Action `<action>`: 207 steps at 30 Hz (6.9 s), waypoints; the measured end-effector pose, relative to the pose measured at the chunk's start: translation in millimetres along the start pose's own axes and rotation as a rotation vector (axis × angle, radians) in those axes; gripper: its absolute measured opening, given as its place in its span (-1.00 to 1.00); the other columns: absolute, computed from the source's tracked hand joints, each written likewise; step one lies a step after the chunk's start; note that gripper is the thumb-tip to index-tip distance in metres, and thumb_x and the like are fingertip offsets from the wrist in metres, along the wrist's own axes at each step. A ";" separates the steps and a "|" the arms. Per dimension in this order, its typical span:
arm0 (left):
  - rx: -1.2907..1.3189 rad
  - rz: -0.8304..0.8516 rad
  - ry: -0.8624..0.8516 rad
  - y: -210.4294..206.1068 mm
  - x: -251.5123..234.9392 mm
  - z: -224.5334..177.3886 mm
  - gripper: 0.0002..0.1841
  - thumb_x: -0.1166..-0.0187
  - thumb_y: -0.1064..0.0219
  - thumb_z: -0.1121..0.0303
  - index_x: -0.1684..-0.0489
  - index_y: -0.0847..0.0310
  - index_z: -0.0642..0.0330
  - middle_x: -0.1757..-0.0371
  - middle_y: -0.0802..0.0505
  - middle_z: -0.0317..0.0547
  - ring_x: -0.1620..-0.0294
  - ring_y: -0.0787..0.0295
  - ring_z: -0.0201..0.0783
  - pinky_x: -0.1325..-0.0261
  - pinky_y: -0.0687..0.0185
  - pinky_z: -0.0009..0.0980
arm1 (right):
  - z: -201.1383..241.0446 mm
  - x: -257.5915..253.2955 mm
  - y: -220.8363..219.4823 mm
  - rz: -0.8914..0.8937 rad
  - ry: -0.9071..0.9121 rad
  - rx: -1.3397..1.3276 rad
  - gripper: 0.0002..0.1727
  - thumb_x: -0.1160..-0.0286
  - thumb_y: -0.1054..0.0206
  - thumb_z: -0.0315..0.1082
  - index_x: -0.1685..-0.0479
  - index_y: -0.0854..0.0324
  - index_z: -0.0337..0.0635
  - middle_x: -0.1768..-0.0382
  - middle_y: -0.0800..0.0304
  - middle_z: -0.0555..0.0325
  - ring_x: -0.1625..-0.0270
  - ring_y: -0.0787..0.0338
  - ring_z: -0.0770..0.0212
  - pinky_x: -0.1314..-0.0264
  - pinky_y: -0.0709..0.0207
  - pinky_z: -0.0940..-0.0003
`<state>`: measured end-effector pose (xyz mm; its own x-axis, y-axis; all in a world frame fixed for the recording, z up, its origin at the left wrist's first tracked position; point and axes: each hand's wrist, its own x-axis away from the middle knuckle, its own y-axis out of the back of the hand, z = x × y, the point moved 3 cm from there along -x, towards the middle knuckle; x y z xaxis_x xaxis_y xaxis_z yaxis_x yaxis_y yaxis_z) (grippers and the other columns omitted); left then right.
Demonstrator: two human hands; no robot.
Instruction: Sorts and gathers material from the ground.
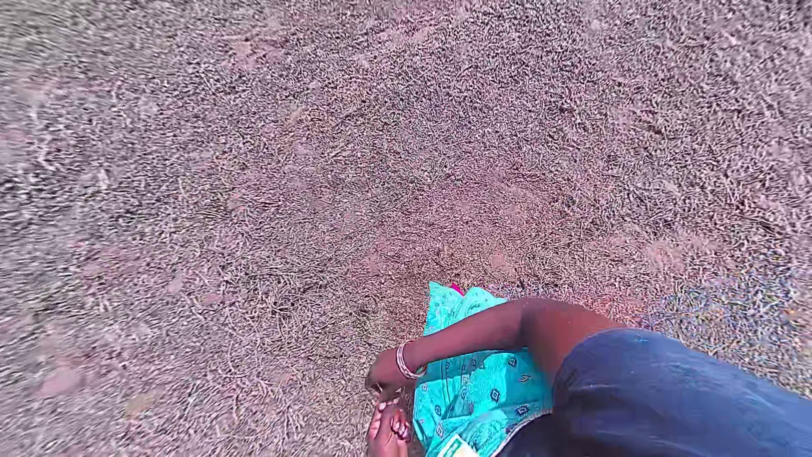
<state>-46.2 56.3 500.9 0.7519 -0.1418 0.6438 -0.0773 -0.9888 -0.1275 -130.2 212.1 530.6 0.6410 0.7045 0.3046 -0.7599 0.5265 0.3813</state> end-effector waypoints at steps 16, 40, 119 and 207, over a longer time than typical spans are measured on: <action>-0.400 -0.083 0.120 -92.7 1.7 -9.9 -0.66 -0.74 0.03 0.53 0.57 -0.39 0.19 0.77 -0.35 -0.44 0.77 -0.21 -0.57 0.62 -0.20 -0.62 | -32.6 70.9 20.4 0.189 -0.258 -0.017 -0.42 -0.86 -0.05 -0.05 0.02 -0.66 -0.54 -0.02 -0.74 -0.48 -0.20 -0.72 -0.41 -0.27 -0.43 -0.42; 0.355 -0.287 -0.286 -25.1 78.5 -16.1 -0.55 -0.69 0.25 0.41 0.51 -0.59 -0.01 0.67 -0.64 -0.55 0.75 -0.37 -0.68 0.61 -0.33 -0.72 | 39.5 -0.8 -30.9 0.492 -0.316 -0.744 -0.59 -0.91 -0.01 -0.10 0.31 -0.52 -0.15 0.65 -0.47 0.38 0.69 -0.44 0.51 0.60 -0.36 0.60; 0.881 -0.635 0.596 -32.3 -901.1 -189.0 -0.56 -0.83 0.23 0.49 0.03 -0.70 0.33 0.83 -0.49 -0.55 0.85 -0.37 -0.65 0.69 -0.37 -0.71 | -813.4 -661.9 505.0 -0.620 -1.453 -0.189 -0.63 -0.60 -0.36 -0.25 -0.27 -0.66 -0.26 -0.13 -0.82 -0.22 -0.18 -0.83 -0.12 -0.23 -0.67 -0.12; 1.173 -0.843 0.018 88.9 -588.9 -411.5 -0.53 -0.88 0.36 0.31 0.22 -0.56 0.10 0.48 -0.77 -0.37 0.43 -0.74 -0.47 0.24 -0.74 -0.53 | -159.3 -690.7 513.0 0.784 -0.741 -0.116 -0.67 -0.79 -0.08 -0.49 -0.42 -0.43 -0.42 -0.08 -0.65 -0.11 0.06 -0.72 0.19 -0.04 -0.64 0.24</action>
<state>-765.3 32.9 420.8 0.2929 0.4449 0.8463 0.9554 -0.1713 -0.2406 -980.0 71.4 376.8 -0.1507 0.4226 0.8937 -0.9671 0.1244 -0.2219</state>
